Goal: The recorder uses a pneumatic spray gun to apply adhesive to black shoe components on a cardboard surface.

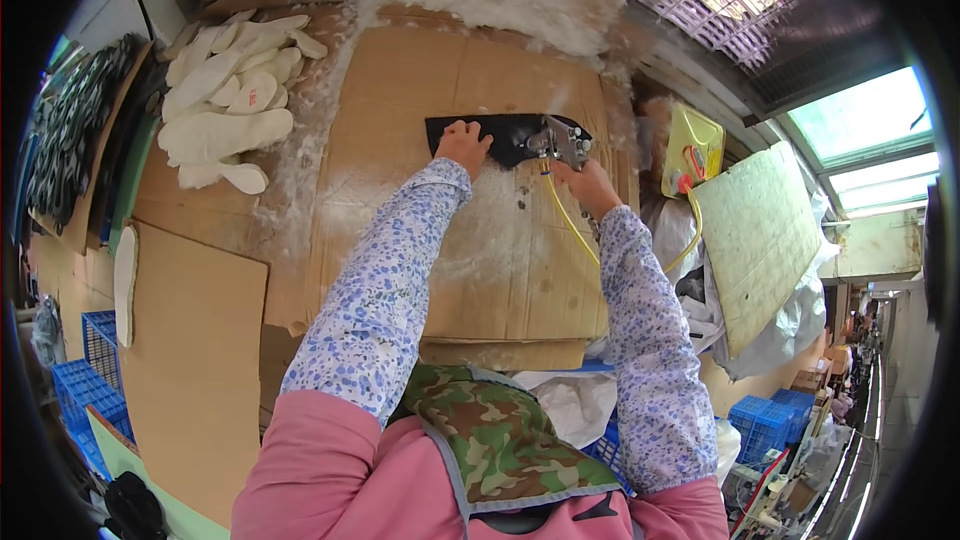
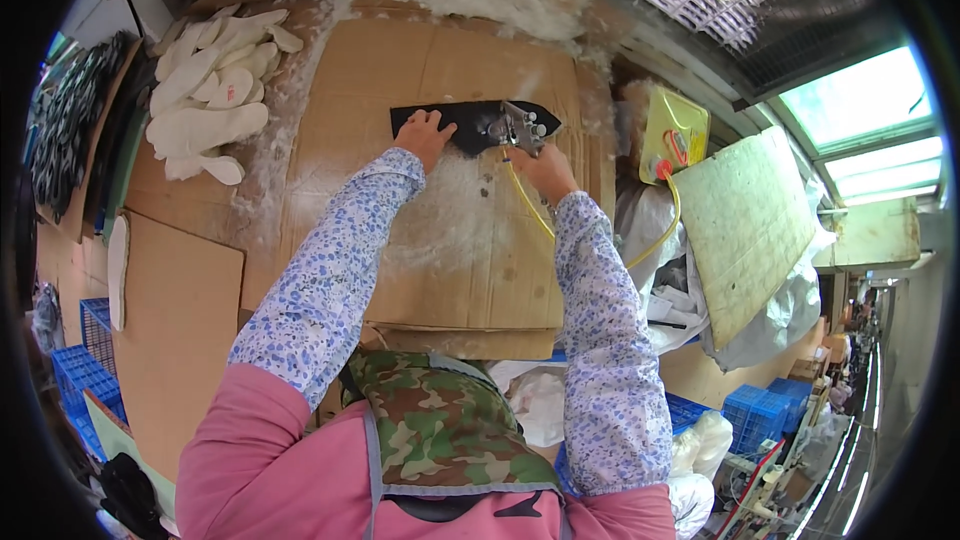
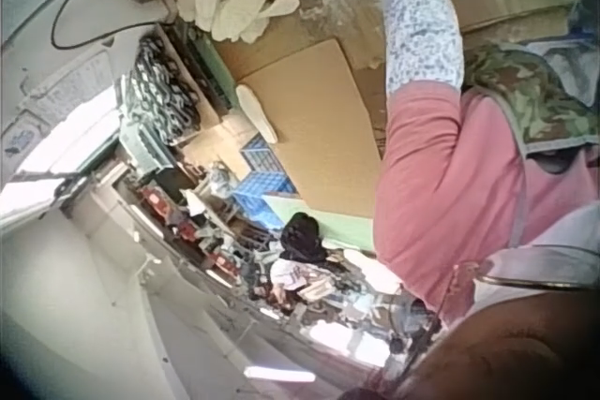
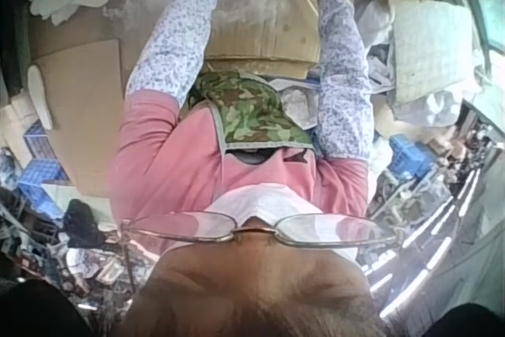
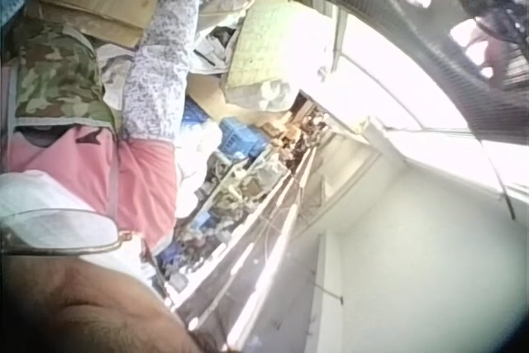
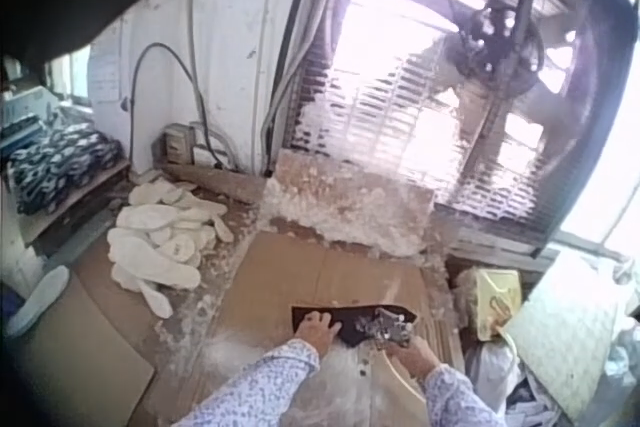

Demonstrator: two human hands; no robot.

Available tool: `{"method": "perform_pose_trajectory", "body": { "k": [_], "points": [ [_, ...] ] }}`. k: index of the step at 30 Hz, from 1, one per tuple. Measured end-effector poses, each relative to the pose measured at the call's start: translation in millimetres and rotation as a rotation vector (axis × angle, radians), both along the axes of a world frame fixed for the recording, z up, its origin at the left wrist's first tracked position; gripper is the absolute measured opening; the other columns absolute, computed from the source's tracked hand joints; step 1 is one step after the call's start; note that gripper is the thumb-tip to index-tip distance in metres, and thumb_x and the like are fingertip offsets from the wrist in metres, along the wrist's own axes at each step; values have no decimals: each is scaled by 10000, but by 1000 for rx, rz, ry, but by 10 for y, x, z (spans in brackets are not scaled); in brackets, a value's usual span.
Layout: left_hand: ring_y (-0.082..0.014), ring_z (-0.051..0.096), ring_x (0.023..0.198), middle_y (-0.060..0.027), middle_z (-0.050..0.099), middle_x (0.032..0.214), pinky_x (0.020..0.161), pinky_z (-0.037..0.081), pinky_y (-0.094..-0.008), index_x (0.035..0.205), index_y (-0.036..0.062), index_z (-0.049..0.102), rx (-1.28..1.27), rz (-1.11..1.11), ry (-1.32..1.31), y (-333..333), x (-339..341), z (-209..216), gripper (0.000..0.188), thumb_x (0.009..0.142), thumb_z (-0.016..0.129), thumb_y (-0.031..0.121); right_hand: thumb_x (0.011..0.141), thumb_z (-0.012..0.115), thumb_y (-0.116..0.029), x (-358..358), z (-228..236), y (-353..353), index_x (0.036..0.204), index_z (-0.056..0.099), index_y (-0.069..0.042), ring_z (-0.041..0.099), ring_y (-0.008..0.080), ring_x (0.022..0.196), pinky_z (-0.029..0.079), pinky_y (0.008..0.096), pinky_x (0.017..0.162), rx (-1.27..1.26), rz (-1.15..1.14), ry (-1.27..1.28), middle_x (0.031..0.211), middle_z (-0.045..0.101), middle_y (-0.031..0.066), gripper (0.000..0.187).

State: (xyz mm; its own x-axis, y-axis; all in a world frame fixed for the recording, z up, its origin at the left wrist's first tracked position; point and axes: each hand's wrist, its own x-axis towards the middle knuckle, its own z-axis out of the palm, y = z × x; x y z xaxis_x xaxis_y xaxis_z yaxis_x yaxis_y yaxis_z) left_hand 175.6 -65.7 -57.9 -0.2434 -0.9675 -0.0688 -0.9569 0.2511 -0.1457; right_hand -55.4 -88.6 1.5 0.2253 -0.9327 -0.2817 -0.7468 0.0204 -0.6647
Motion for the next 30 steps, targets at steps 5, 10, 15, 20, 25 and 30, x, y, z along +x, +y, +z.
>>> {"method": "perform_pose_trajectory", "body": {
  "k": [5,10,15,20,25,30],
  "points": [
    [-285,465,1008,-132,460,1112,887,433,-346,1335,214,459,-20,11,33,9,-14,1,486,866,475,88,788,640,-406,11,-39,4,741,647,-31,593,244,723,440,354,686,24,-12,11,748,639,121,379],
    [-309,472,1004,-144,466,1143,852,441,-375,1336,220,460,-20,2,18,-20,-10,-27,441,898,489,176,815,641,-369,3,-98,-2,678,606,-75,431,104,552,329,289,504,-15,-9,-10,606,503,-12,326],
    [-287,452,1009,-125,456,1112,888,427,-342,1334,229,464,-13,36,64,-6,-3,-31,479,873,467,100,821,632,-370,37,-10,36,673,601,-77,416,101,547,310,289,498,-17,-12,-20,597,490,-18,330],
    [-284,448,1011,-121,450,1109,883,432,-339,1332,231,466,-11,38,51,-2,-16,-17,480,871,469,97,791,645,-399,-15,-9,2,751,646,-20,594,247,715,442,366,669,26,-17,54,735,633,139,381],
    [-283,449,1005,-119,460,1090,867,438,-338,1332,229,466,-22,29,44,7,-12,-23,476,872,474,104,831,620,-377,-21,-55,18,661,583,-91,365,89,524,271,280,484,-20,-1,-26,572,430,-39,335],
    [-283,459,992,-121,463,1086,860,441,-340,1331,230,468,-23,25,29,12,-11,-10,474,873,477,107,833,618,-365,-19,-63,17,661,583,-96,354,77,511,255,271,474,-28,4,-24,565,416,-47,321]
  ]
}}
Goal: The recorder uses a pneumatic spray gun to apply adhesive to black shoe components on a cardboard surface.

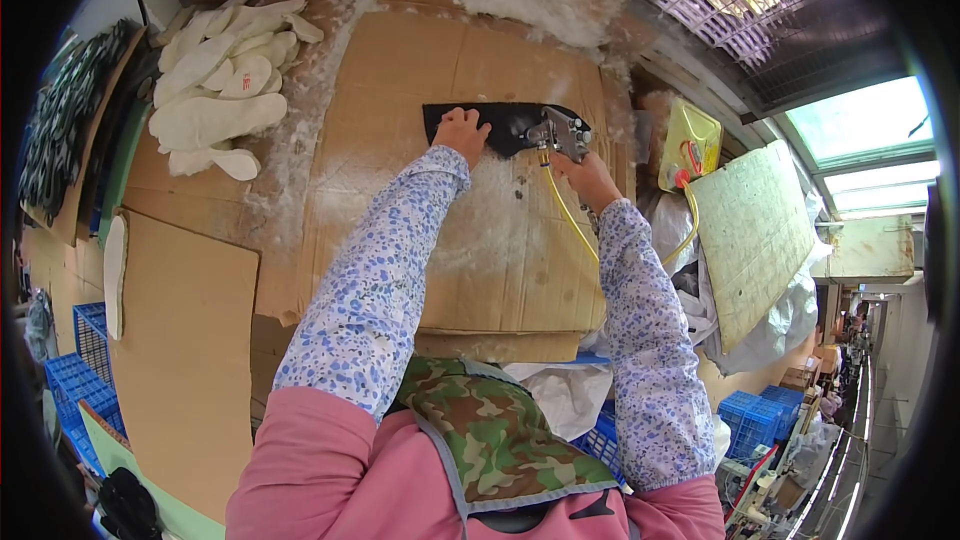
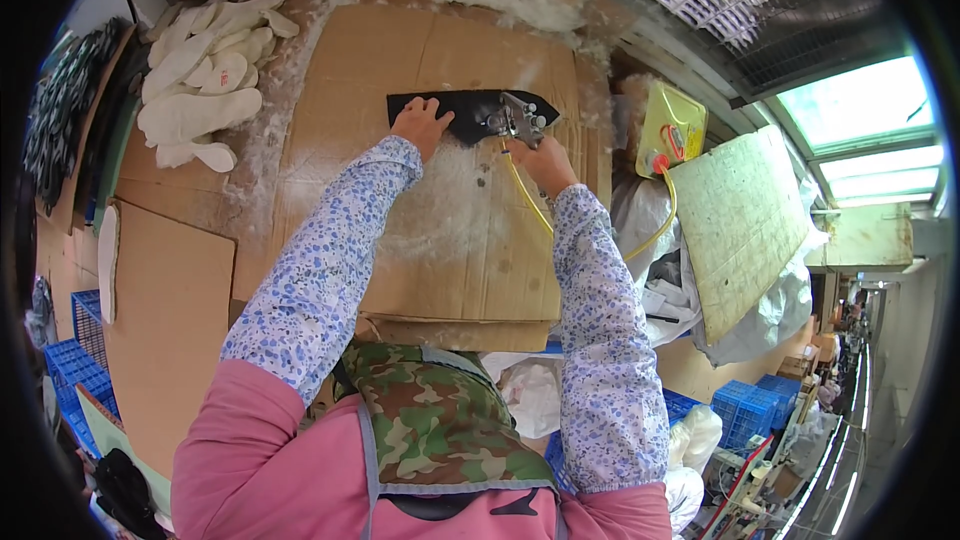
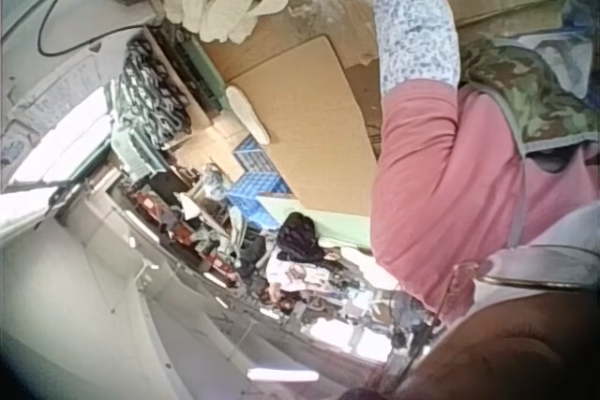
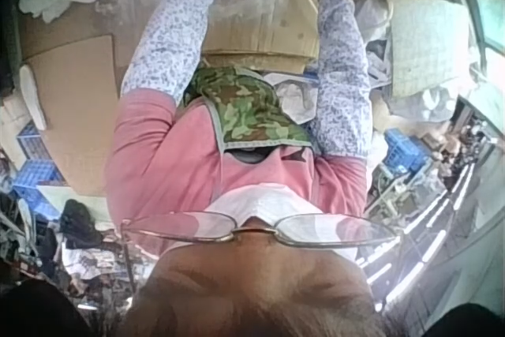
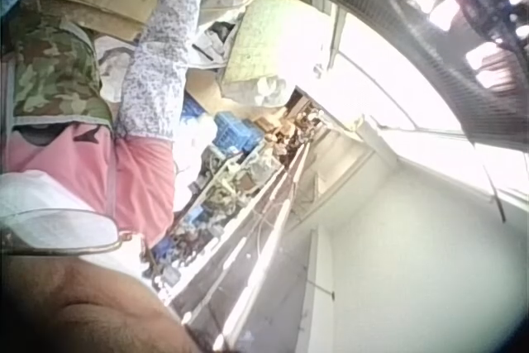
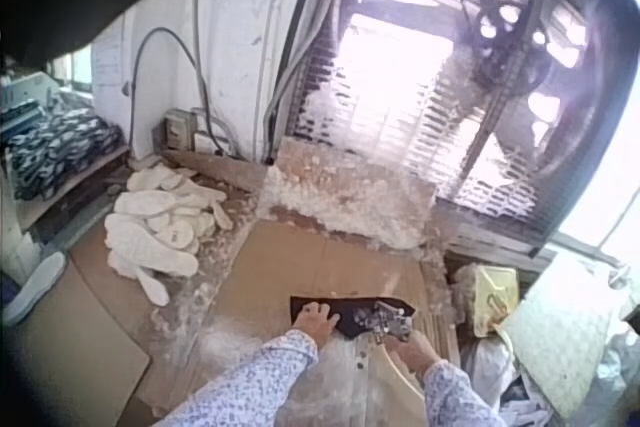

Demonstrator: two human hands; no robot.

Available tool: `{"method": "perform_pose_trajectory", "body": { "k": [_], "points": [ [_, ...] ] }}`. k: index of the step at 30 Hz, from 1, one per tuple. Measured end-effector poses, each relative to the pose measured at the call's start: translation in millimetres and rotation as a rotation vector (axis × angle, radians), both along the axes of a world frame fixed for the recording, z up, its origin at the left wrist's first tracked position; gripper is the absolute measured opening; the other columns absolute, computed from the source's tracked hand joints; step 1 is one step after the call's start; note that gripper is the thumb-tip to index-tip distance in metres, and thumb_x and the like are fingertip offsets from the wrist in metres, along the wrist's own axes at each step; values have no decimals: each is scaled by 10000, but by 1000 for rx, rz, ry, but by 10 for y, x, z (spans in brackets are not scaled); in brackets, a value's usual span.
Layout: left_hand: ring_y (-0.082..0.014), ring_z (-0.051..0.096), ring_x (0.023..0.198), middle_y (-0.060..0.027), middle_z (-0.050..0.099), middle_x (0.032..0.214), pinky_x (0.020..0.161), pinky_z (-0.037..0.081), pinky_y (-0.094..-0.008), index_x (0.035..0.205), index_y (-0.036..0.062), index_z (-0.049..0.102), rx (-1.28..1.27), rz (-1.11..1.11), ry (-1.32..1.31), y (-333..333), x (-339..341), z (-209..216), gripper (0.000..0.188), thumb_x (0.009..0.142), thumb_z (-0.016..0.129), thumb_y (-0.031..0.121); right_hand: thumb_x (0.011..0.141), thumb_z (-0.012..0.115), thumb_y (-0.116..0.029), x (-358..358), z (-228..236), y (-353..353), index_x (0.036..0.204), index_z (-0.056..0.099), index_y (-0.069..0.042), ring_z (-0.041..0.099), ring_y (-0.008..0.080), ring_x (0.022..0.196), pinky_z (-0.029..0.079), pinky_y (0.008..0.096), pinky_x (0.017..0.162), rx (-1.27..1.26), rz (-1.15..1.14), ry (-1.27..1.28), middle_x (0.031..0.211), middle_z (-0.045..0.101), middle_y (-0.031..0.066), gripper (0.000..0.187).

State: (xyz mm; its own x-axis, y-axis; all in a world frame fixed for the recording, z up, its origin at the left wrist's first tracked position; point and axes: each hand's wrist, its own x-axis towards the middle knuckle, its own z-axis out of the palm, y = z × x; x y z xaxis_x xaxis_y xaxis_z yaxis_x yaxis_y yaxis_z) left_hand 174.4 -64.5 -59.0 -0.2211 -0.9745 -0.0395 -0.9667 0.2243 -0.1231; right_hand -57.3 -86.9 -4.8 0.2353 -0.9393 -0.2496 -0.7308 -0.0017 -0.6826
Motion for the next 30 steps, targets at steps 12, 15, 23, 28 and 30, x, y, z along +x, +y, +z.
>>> {"method": "perform_pose_trajectory", "body": {
  "k": [12,15,23,28,30],
  "points": [
    [-303,471,999,-133,469,1105,850,450,-358,1329,231,470,-2,1,1,-32,14,-51,450,889,475,138,843,613,-340,7,32,5,660,592,-97,339,67,494,240,261,461,5,-10,-28,546,398,-55,305],
    [-325,476,1016,-144,471,1126,851,455,-375,1327,224,473,14,-6,-1,-42,10,-59,431,901,478,161,844,613,-353,5,59,17,664,594,-97,335,67,494,236,262,458,1,-6,-25,547,400,-57,313],
    [-319,475,1018,-145,469,1138,865,447,-370,1333,224,465,27,-10,1,-35,13,-39,436,902,482,163,849,607,-358,-9,60,0,667,591,-102,338,68,509,242,261,467,37,7,20,557,403,-57,315],
    [-316,473,1012,-145,469,1142,863,442,-376,1332,226,467,23,-14,-15,-28,18,-29,434,903,479,165,847,610,-343,-27,6,-27,664,582,-101,346,68,515,245,257,473,43,-3,11,568,415,-54,304],
    [-295,471,999,-132,470,1117,867,441,-355,1327,231,473,3,-4,-2,-12,5,-23,451,886,481,134,811,626,-376,-52,16,-40,691,616,-70,453,149,586,333,308,551,47,-9,26,622,508,26,330]
  ]
}}
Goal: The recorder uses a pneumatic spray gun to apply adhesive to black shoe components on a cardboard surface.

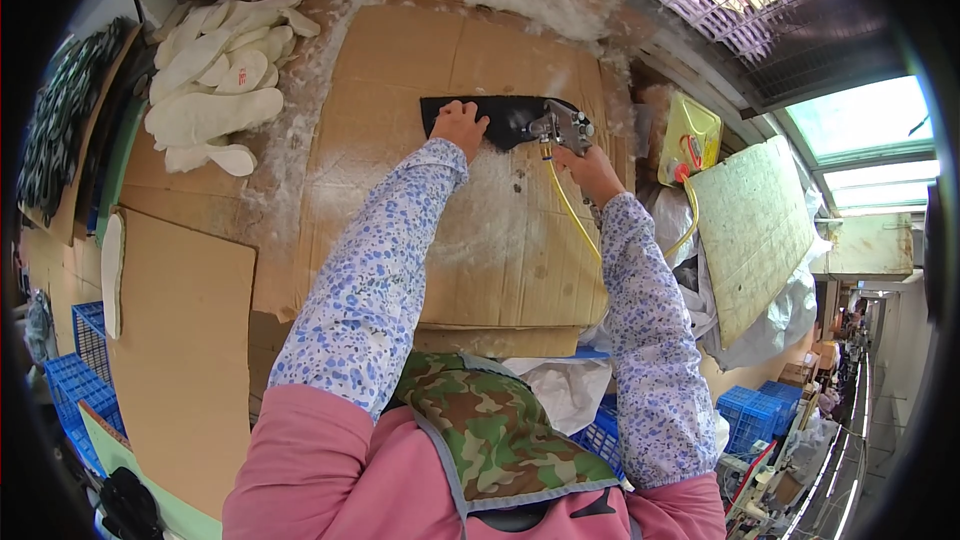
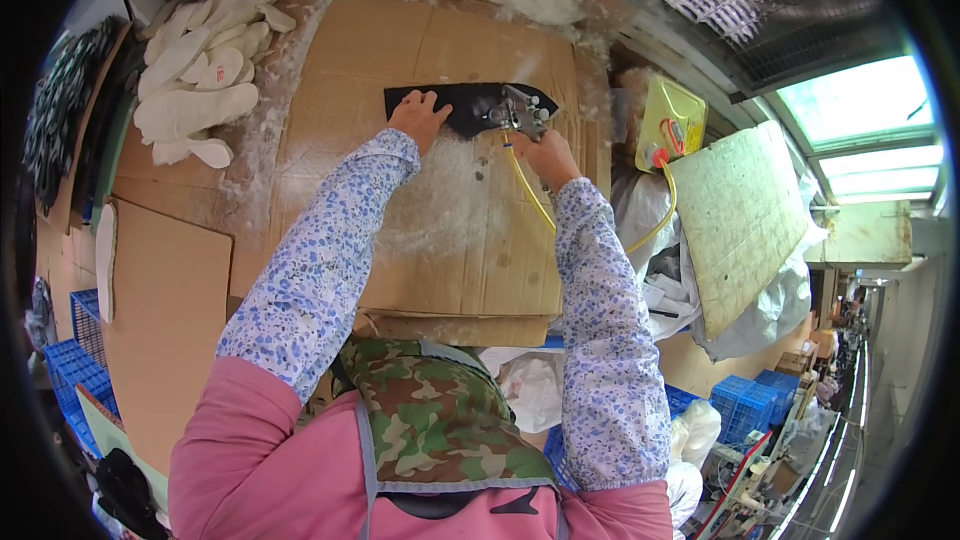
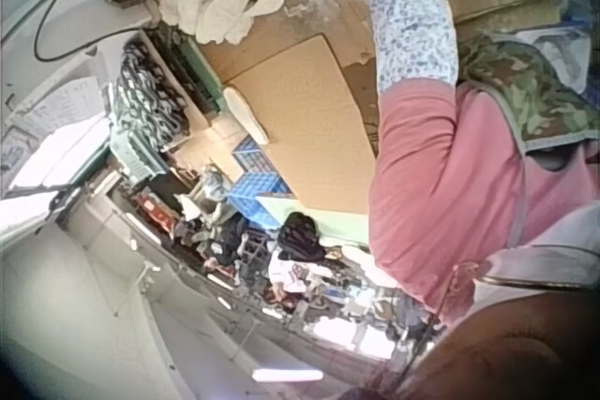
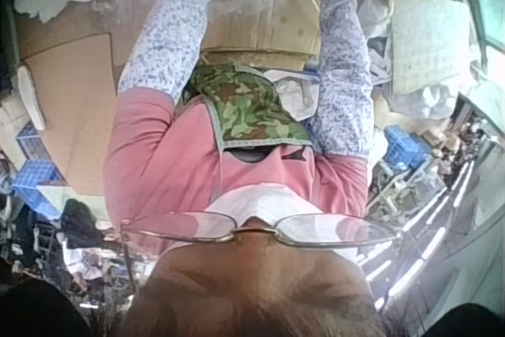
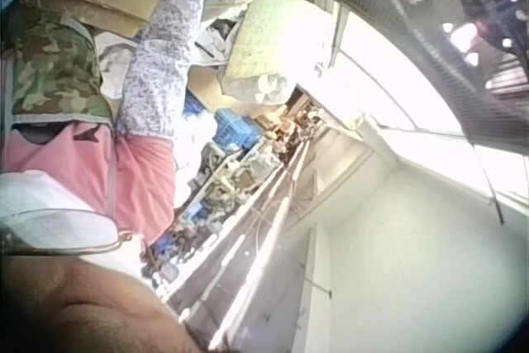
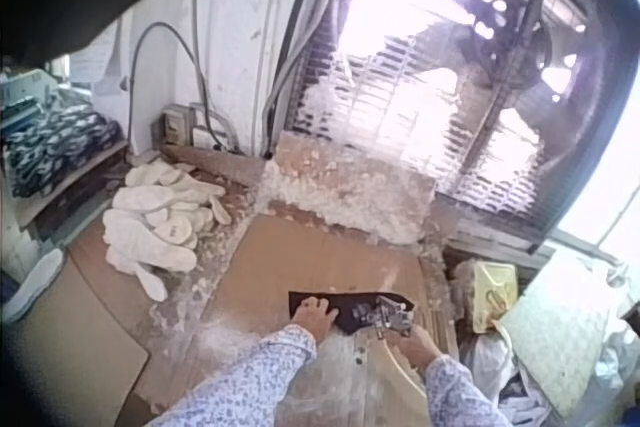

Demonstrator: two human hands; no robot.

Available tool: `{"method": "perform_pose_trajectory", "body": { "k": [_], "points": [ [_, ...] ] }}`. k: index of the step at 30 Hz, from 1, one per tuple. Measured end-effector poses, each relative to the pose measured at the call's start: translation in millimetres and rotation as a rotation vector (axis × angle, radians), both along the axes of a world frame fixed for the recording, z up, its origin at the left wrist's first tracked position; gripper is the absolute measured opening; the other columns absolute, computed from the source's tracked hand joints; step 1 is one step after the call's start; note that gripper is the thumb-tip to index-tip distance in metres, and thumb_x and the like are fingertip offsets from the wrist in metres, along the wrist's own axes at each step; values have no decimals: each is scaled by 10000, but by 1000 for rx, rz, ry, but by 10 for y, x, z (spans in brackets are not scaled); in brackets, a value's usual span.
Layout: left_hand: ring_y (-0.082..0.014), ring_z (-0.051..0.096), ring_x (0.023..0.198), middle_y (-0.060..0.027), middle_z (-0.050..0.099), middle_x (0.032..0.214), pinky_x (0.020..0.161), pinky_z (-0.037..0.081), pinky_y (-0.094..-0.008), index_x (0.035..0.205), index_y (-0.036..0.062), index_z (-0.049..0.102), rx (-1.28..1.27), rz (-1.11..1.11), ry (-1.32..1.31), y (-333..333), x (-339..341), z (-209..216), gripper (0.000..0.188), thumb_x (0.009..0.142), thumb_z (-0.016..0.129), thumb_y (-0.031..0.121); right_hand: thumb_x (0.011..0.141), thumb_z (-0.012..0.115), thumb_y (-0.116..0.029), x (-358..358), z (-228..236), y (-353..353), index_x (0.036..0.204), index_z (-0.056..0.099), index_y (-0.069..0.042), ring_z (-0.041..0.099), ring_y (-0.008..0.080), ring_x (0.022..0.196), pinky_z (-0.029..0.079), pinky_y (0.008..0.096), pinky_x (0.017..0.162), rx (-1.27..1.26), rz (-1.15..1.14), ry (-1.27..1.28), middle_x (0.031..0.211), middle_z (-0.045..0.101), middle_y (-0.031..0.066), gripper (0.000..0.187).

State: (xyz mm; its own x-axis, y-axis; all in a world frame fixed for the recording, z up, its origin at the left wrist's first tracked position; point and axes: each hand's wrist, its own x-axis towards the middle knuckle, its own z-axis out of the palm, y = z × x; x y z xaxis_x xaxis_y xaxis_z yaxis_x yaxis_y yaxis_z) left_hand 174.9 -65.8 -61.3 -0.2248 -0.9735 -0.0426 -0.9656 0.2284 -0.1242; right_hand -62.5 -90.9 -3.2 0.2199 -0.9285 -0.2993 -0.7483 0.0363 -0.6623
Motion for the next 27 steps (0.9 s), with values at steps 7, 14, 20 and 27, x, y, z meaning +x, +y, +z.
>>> {"method": "perform_pose_trajectory", "body": {
  "k": [7,14,20,27],
  "points": [
    [-281,467,991,-117,467,1077,870,440,-332,1313,234,488,-22,5,21,2,4,-3,472,860,488,100,771,643,-397,-15,17,1,706,640,-38,552,223,648,419,355,624,-4,-12,-6,666,594,101,365],
    [-285,466,1004,-119,465,1089,876,441,-334,1322,225,480,6,1,20,0,-16,20,474,868,473,92,766,649,-386,-22,49,10,689,635,-36,536,193,635,408,343,604,8,-29,25,642,576,82,358],
    [-289,463,1032,-125,463,1112,900,437,-340,1339,223,462,7,24,54,-5,26,28,486,872,474,89,784,650,-323,-12,142,21,679,611,-60,449,108,563,343,287,510,53,-69,-151,621,515,-10,286],
    [-289,444,1030,-111,473,1087,893,416,-361,1314,200,489,-17,44,114,-1,29,-65,457,864,484,120,869,580,-263,-252,364,-1,799,586,-89,434,55,557,347,216,511,249,-106,-384,688,545,-43,187]
  ]
}}
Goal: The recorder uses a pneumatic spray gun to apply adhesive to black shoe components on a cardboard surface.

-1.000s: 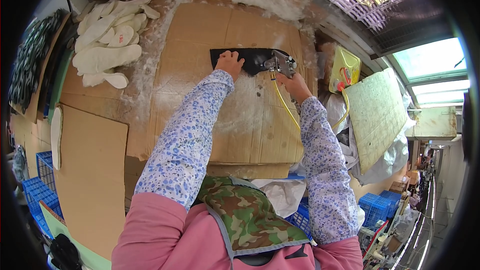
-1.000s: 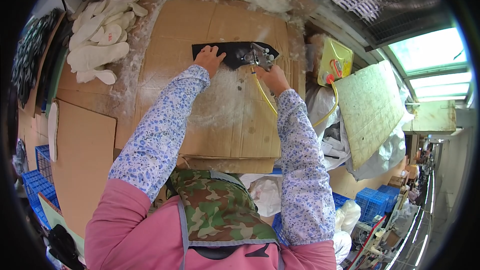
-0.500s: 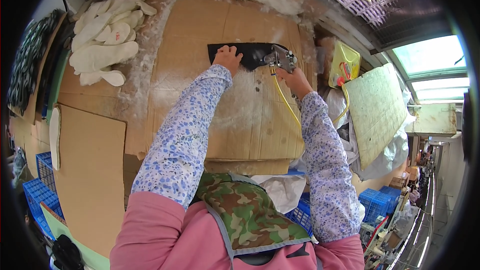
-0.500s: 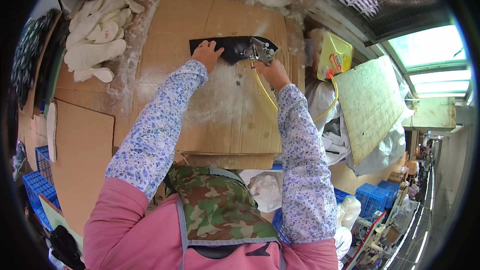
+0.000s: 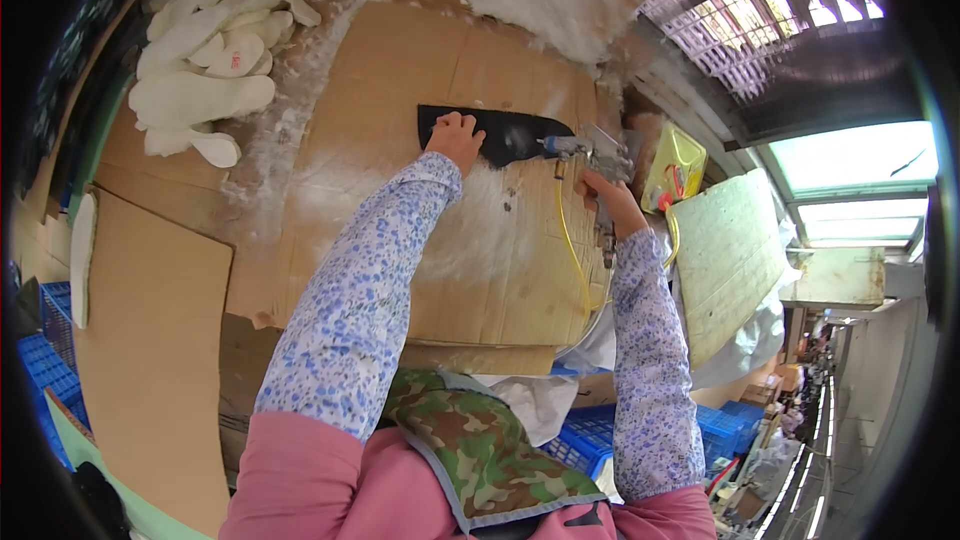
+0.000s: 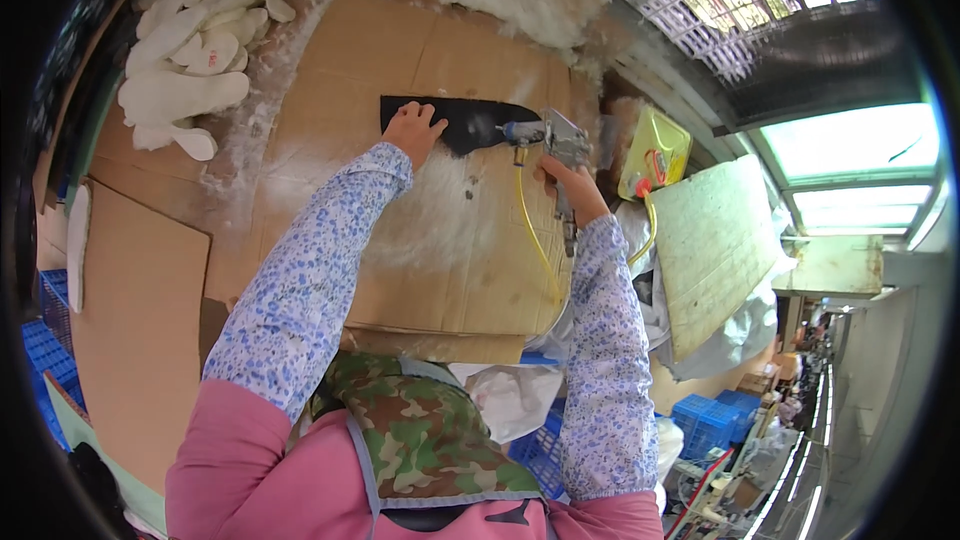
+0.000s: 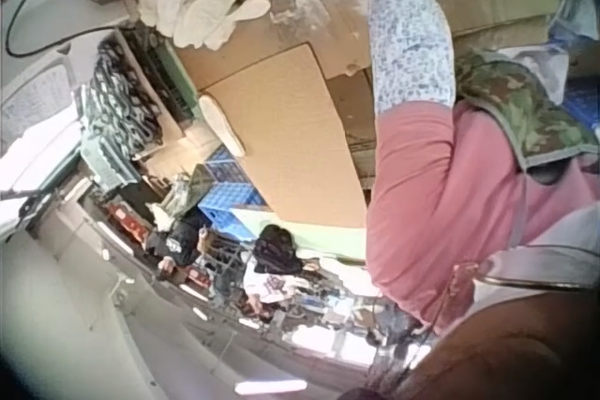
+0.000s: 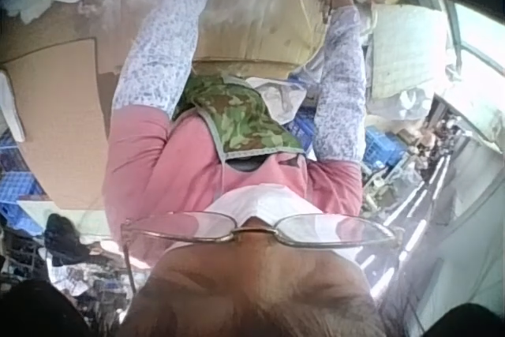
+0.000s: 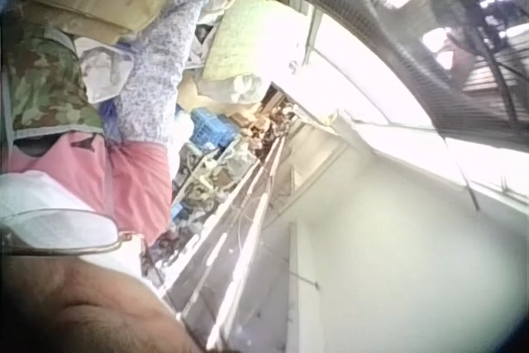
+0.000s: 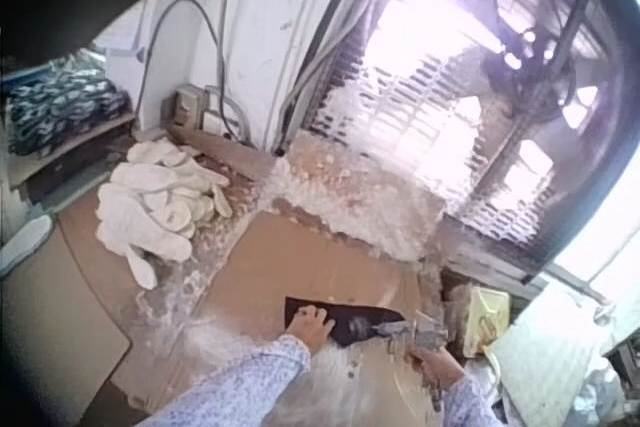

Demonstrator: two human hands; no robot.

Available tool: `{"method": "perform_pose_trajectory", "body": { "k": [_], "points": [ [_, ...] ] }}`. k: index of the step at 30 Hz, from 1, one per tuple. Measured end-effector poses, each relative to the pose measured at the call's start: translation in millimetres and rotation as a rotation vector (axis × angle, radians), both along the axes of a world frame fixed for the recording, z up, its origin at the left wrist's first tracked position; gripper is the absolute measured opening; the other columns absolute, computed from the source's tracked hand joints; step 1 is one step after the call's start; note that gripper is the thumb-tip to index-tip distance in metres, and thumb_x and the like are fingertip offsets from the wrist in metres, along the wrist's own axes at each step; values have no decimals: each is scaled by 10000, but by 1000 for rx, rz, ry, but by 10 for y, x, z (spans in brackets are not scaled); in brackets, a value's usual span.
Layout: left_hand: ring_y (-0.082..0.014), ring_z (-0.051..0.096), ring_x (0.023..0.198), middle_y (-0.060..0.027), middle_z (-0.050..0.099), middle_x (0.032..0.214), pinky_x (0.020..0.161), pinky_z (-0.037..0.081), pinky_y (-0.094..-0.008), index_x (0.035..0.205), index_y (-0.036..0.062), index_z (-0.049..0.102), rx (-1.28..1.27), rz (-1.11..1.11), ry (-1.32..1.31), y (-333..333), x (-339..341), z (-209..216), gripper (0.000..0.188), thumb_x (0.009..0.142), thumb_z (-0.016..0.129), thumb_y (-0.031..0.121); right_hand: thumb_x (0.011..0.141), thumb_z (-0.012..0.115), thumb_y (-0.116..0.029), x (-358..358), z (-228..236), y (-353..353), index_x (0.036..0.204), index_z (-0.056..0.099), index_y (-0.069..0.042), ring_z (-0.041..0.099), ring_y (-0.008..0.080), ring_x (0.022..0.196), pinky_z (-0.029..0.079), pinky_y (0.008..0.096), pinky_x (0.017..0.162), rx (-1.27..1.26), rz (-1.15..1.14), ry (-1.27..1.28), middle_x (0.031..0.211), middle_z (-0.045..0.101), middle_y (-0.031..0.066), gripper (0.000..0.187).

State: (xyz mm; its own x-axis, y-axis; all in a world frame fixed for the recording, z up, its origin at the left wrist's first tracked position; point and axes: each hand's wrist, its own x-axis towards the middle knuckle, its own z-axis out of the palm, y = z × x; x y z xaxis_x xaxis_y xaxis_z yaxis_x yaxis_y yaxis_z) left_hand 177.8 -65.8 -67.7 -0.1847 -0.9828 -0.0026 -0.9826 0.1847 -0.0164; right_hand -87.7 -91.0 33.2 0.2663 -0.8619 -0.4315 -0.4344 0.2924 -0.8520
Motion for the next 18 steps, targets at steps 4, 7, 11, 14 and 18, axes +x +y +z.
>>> {"method": "perform_pose_trajectory", "body": {
  "k": [4,7,11,14,18],
  "points": [
    [-297,433,1018,-118,468,1067,919,398,-378,1248,170,545,-78,9,84,-15,0,-115,421,833,492,117,909,528,-215,-406,-13,34,929,564,-48,428,80,583,314,210,505,149,-163,-365,739,527,-2,172],
    [-294,430,1014,-120,465,1067,933,387,-373,1256,162,537,-88,-11,112,-40,17,-164,425,837,487,115,921,517,-257,-728,-79,43,1003,534,-45,420,87,591,313,200,534,190,-161,-532,763,516,4,227],
    [-281,411,1027,-119,443,1086,940,371,-364,1276,150,516,-80,-51,78,-45,143,-314,452,827,495,107,968,423,-335,-760,-97,42,973,479,-108,396,63,548,388,249,692,193,-76,-570,727,453,-60,234],
    [-273,408,1029,-113,440,1085,939,365,-356,1276,131,514,-76,-78,115,-64,115,-259,458,819,503,104,973,411,-346,-916,-154,-1,988,478,-110,400,66,551,400,268,721,207,-96,-585,744,462,-61,246],
    [-261,409,1023,-108,450,1064,938,362,-346,1262,108,524,-110,-84,123,-44,149,-242,459,803,514,99,956,446,-346,-933,-268,-30,1009,494,-100,404,65,544,400,258,685,197,-159,-614,734,464,-57,256]
  ]
}}
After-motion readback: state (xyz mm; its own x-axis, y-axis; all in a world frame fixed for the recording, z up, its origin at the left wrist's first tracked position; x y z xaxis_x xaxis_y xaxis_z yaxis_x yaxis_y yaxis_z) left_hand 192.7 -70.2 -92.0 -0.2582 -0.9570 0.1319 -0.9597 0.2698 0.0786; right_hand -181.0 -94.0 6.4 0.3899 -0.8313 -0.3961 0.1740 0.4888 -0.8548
